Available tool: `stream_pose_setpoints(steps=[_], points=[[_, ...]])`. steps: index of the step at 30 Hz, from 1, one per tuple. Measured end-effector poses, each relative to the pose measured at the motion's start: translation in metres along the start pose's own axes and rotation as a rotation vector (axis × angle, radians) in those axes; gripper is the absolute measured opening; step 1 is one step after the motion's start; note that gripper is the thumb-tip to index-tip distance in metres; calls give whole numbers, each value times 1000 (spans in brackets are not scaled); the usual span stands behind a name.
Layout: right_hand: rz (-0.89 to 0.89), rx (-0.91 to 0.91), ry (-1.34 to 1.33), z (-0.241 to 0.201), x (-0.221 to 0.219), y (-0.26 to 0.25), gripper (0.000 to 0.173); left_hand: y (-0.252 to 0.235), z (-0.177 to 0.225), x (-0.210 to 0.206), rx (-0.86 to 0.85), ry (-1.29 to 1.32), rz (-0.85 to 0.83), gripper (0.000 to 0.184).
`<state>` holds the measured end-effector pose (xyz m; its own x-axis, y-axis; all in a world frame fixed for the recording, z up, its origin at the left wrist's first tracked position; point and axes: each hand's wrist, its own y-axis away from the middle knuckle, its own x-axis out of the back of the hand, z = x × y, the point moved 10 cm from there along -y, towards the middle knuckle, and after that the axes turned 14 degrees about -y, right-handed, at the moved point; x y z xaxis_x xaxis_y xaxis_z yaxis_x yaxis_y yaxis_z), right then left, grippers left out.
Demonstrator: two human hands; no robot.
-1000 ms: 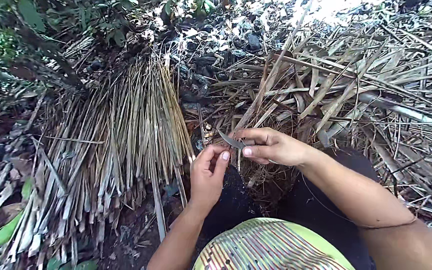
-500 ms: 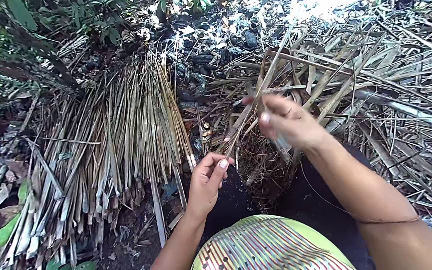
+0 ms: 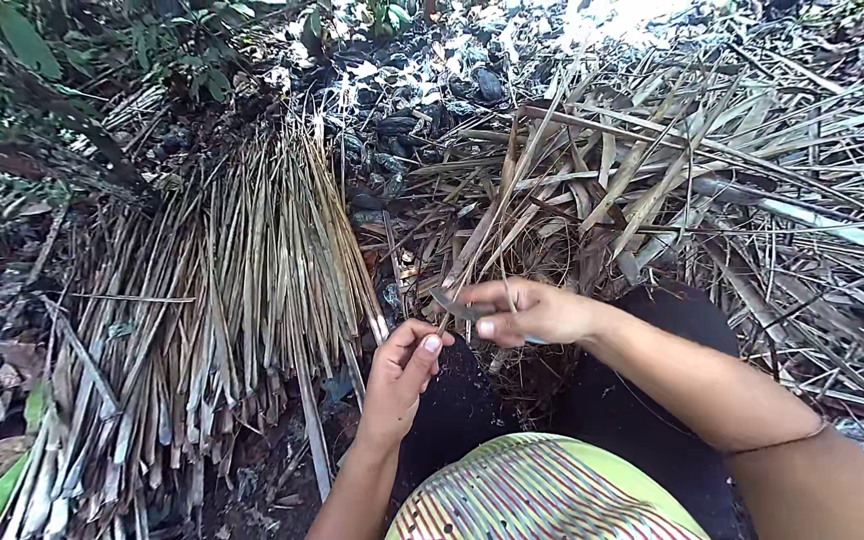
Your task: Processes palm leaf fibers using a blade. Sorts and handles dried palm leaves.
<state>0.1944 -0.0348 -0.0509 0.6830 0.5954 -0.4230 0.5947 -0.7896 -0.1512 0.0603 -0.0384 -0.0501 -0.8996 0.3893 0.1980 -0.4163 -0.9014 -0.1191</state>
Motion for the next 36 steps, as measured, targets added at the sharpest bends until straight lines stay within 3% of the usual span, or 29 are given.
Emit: stream_pose_setpoints(steps=[2, 6, 9, 11, 15, 17, 21, 24, 27, 32, 34, 36], points=[[118, 109, 83, -30, 18, 2, 37, 2, -4, 2, 14, 6, -25, 14], [373, 505, 209, -133, 84, 19, 37, 17, -19, 10, 67, 38, -143, 13], [459, 693, 188, -179, 107, 39, 35, 26, -39, 15, 164, 119, -181, 12], [438, 632, 129, -159, 96, 34, 42, 26, -47, 16, 212, 190, -173, 11], [124, 94, 11, -6, 13, 5, 43, 16, -44, 4, 233, 335, -227, 13], [-7, -47, 15, 25, -11, 2, 40, 16, -44, -3, 247, 382, -291, 13], [181, 224, 52, -55, 41, 15, 38, 34, -60, 11, 272, 394, -351, 13], [272, 439, 41, -104, 74, 27, 38, 45, -74, 22, 259, 213, -300, 17], [298, 324, 69, -72, 53, 24, 39, 36, -56, 14, 158, 63, -237, 26], [72, 56, 91, 22, -12, 13, 43, 9, -9, -4, -30, -38, -50, 17], [31, 42, 74, 25, -23, 16, 45, 7, -5, -10, -46, -33, -54, 15], [121, 94, 89, 6, -5, 21, 42, 12, -8, -12, -49, -35, -110, 17]])
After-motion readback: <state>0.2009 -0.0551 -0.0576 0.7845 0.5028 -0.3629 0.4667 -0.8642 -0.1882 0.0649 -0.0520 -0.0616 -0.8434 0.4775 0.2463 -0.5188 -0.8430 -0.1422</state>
